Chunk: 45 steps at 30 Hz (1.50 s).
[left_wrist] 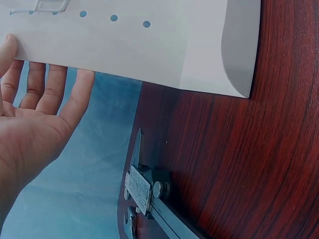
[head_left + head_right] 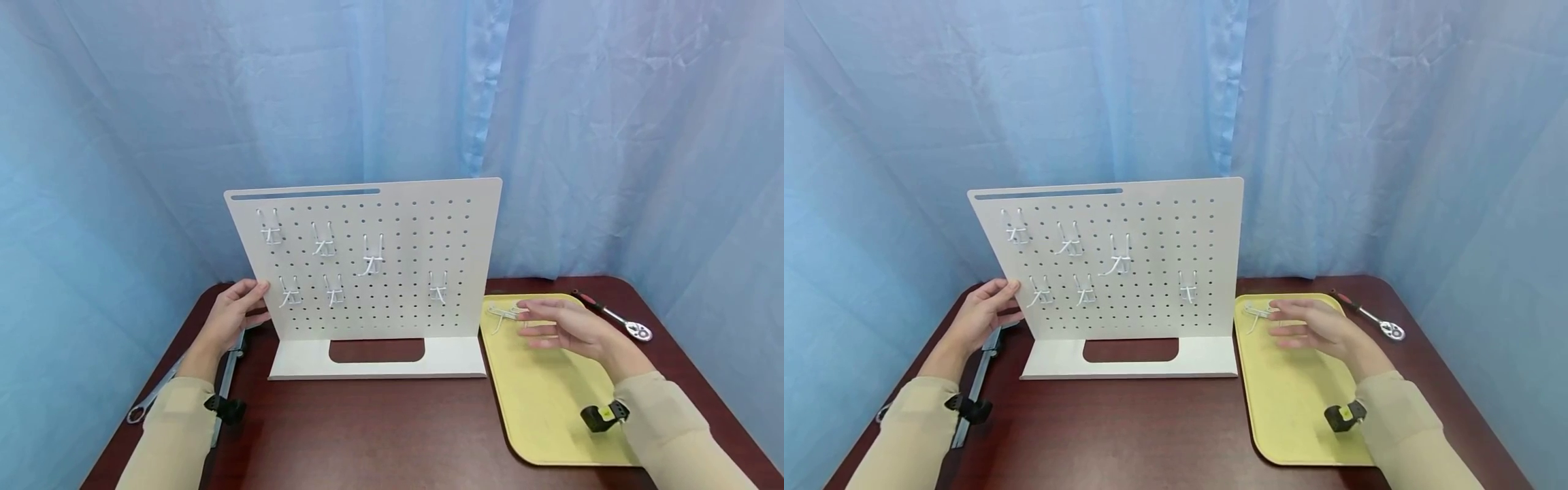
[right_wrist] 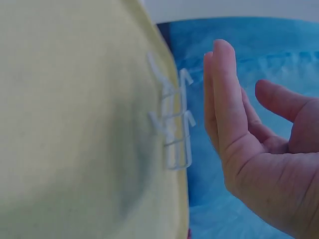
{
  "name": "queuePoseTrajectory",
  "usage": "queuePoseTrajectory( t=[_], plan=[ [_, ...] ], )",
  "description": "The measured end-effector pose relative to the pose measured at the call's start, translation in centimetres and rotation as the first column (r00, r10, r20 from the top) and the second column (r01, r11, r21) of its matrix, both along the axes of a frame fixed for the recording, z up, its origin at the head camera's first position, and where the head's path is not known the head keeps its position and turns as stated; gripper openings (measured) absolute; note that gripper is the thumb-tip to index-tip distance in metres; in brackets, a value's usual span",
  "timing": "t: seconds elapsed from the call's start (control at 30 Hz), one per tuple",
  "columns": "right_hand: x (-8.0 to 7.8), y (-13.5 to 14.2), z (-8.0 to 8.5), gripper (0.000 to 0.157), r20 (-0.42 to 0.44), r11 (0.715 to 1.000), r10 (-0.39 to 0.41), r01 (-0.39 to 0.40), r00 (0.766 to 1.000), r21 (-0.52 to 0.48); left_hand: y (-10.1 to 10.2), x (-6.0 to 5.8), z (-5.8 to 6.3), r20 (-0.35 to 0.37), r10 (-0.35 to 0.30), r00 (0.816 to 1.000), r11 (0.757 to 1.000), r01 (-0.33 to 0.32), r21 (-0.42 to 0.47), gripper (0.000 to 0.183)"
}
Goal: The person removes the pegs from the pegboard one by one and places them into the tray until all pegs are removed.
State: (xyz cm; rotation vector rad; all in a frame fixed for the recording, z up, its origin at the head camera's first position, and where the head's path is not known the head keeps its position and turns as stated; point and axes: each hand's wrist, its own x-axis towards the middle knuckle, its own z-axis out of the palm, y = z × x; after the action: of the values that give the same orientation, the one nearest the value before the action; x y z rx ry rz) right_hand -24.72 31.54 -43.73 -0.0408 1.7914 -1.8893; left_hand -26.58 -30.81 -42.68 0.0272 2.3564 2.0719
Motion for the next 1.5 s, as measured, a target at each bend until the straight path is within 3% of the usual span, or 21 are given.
queuePoseTrajectory(
  t=[0.33, 0.63, 0.87, 1.13, 1.5],
  plan=[
    [0.7, -3.6, 3.8, 0.038, -0.197, 0.994, 0.085, -0.098, 0.977, -0.054, -0.7, 0.1, 0.2, -0.012, -0.010, 1.000, 1.000, 0.010, 0.024, 0.028],
    [1.8, -8.6, 7.4, 0.052, -0.265, 0.975, 0.177, -0.205, 0.948, -0.081, -1.1, 0.8, 0.5, -0.005, -0.014, 1.000, 1.000, 0.014, -0.023, 0.030],
    [2.1, -13.0, 9.6, 0.057, -0.261, 0.958, 0.246, -0.275, 0.934, -0.081, -1.7, 1.5, 0.6, -0.008, -0.021, 1.000, 1.000, 0.021, -0.017, 0.027],
    [1.4, -17.1, 10.4, 0.057, -0.218, 0.938, 0.274, -0.310, 0.937, -0.154, -1.7, 1.3, 0.4, -0.015, -0.021, 1.000, 1.000, 0.021, -0.005, 0.025],
    [0.5, -20.1, 10.3, 0.056, -0.120, 0.944, 0.188, -0.213, 0.975, -0.251, -0.2, 0.1, 0.1, -0.005, -0.027, 1.000, 1.000, 0.027, 0.006, 0.027]
  ],
)
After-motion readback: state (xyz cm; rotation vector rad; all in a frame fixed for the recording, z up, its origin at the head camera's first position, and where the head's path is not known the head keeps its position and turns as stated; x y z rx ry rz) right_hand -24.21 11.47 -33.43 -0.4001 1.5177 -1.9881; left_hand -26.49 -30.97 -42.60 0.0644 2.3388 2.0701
